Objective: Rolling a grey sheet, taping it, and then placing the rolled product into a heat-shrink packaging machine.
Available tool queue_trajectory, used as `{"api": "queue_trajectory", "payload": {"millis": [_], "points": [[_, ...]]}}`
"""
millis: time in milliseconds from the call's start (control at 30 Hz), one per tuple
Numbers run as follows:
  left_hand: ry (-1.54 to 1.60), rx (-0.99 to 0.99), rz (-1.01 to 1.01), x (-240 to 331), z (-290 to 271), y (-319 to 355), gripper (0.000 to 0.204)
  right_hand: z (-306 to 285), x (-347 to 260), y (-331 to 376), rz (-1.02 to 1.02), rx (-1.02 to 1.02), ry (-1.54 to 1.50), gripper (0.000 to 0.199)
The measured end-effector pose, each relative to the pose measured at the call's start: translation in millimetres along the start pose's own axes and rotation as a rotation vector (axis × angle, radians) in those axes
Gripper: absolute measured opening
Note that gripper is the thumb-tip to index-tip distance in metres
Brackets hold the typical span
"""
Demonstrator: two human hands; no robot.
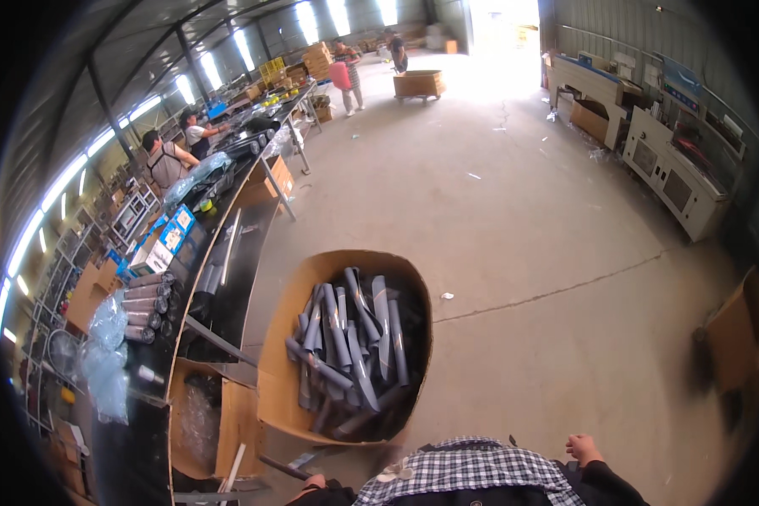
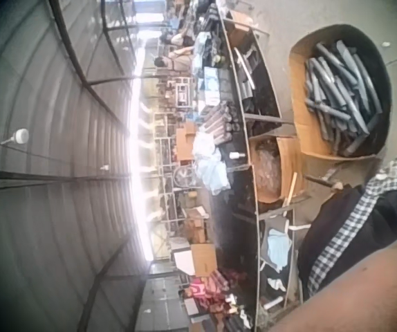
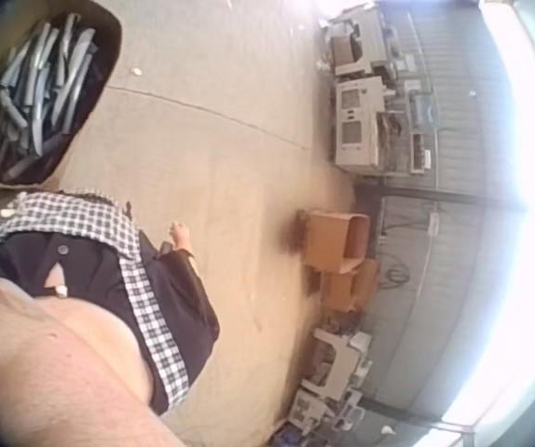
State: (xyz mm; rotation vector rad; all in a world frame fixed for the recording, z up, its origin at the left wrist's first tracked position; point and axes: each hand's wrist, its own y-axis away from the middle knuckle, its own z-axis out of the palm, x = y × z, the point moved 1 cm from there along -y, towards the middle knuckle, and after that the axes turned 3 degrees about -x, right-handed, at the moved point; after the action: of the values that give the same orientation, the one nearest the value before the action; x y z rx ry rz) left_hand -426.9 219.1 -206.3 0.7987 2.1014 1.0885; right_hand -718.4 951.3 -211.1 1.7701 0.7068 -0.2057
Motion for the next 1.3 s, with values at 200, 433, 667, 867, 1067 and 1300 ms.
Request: {"api": "queue_trajectory", "payload": {"millis": [200, 433, 667, 867, 1067, 1300], "points": [[-0.017, 0.037, 0.486, 26, 52, -33, 0.035, 4, 12, -24, -0.023, -0.125, -0.197, 0.027], [0.062, 0.039, 0.420, 96, 13, -11, 0.035, -29, 164, -94, 0.169, -0.180, -0.414, 0.029], [0.246, 0.261, 0.060, 137, -60, 16, 0.034, -41, 202, -116, 0.318, -0.024, -0.525, 0.034], [0.448, 0.463, -0.130, 200, -116, 12, 0.034, -74, 229, -127, 0.180, -0.094, -0.127, 0.035], [0.558, 0.487, -0.344, 225, -88, 14, 0.034, -170, 210, -206, -0.272, -0.079, 1.033, 0.042], [0.609, 0.528, -0.544, 254, -19, 65, 0.035, -258, -60, -248, -0.271, 0.003, 0.342, 0.020]]}}
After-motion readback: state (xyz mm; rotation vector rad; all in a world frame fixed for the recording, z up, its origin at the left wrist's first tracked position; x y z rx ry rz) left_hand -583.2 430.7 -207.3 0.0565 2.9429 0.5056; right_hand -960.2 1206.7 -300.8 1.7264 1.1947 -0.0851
